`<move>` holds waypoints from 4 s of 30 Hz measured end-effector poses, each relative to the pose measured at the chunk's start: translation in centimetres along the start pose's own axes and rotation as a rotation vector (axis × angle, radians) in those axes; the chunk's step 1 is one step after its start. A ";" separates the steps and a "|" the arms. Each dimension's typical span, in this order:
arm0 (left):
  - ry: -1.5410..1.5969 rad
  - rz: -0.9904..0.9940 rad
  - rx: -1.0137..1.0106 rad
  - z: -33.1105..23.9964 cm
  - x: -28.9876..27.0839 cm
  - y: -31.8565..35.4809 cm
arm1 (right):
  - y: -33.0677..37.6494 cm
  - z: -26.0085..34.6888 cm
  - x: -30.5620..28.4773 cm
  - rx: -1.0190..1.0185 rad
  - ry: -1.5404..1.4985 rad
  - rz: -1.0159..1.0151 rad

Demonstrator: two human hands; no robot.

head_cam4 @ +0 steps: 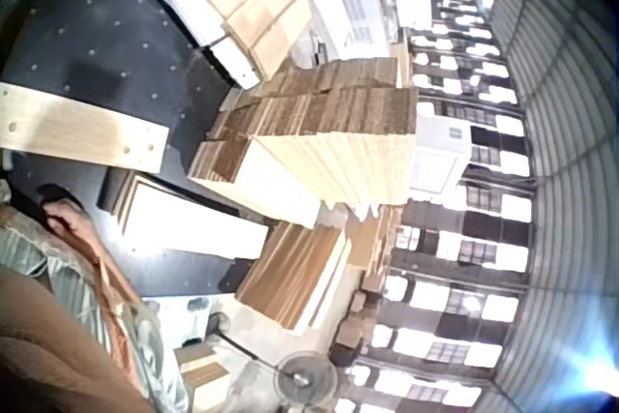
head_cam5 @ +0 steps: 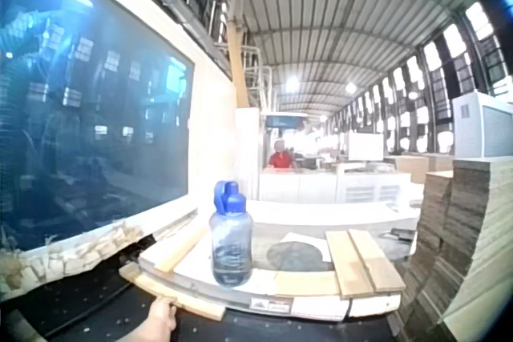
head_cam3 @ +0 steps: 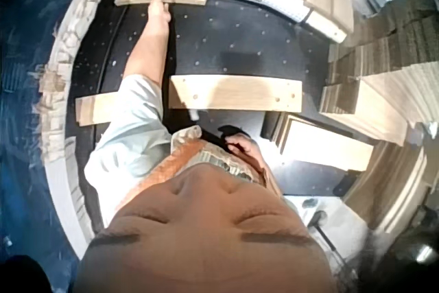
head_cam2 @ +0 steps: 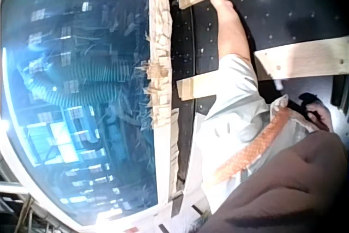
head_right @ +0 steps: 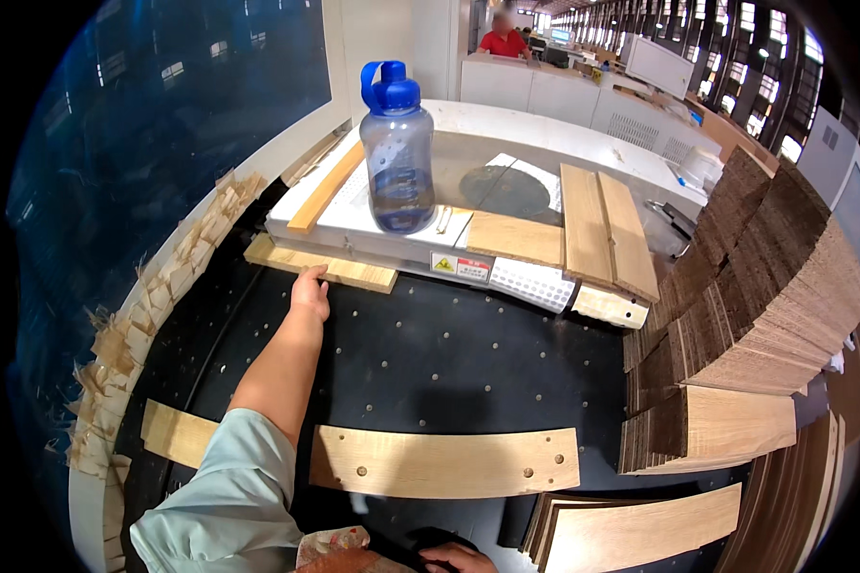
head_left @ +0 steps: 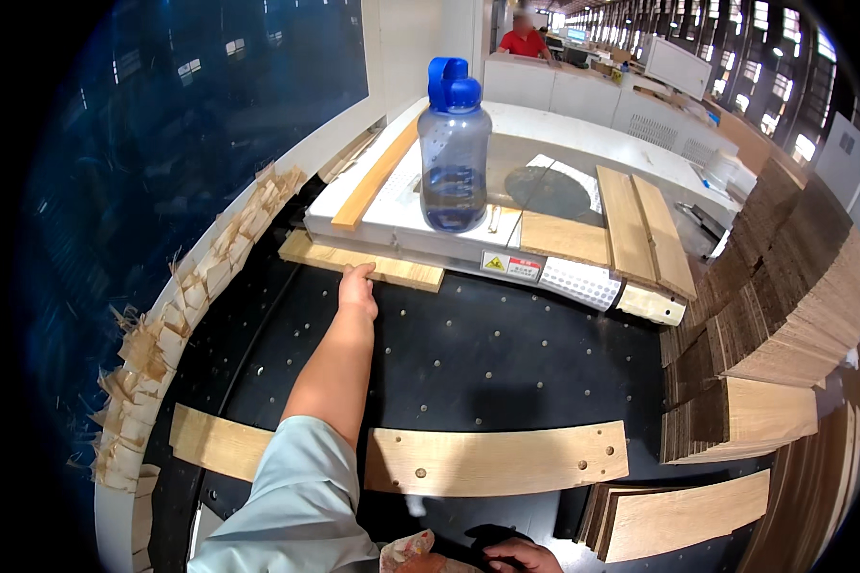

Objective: The person picks up wood panels from a stack, checks their sides, and places them onto a work table, organizing them next to other panels.

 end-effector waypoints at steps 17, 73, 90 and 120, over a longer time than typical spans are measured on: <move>-0.388 0.024 -0.005 -0.2 -0.3 -0.8 | -0.8 1.0 0.0 -0.023 0.068 0.006; -1.790 1.513 0.945 11.4 13.3 44.8 | -0.5 -1.9 0.4 -0.080 0.106 0.076; -1.703 1.233 0.895 9.7 4.5 46.9 | -0.1 -2.9 0.9 -0.259 0.359 -0.034; -0.259 1.224 -0.635 4.0 -16.2 38.7 | -1.8 6.7 3.4 -0.289 -0.766 -0.348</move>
Point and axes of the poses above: each hand's wrist, its own y-axis away from the middle knuckle, its own x-axis out of the palm, z = x × y, the point moved 1 cm from there along -y, towards the middle knuckle, and after that the axes turned 13 degrees about -x, right-handed, at the moved point
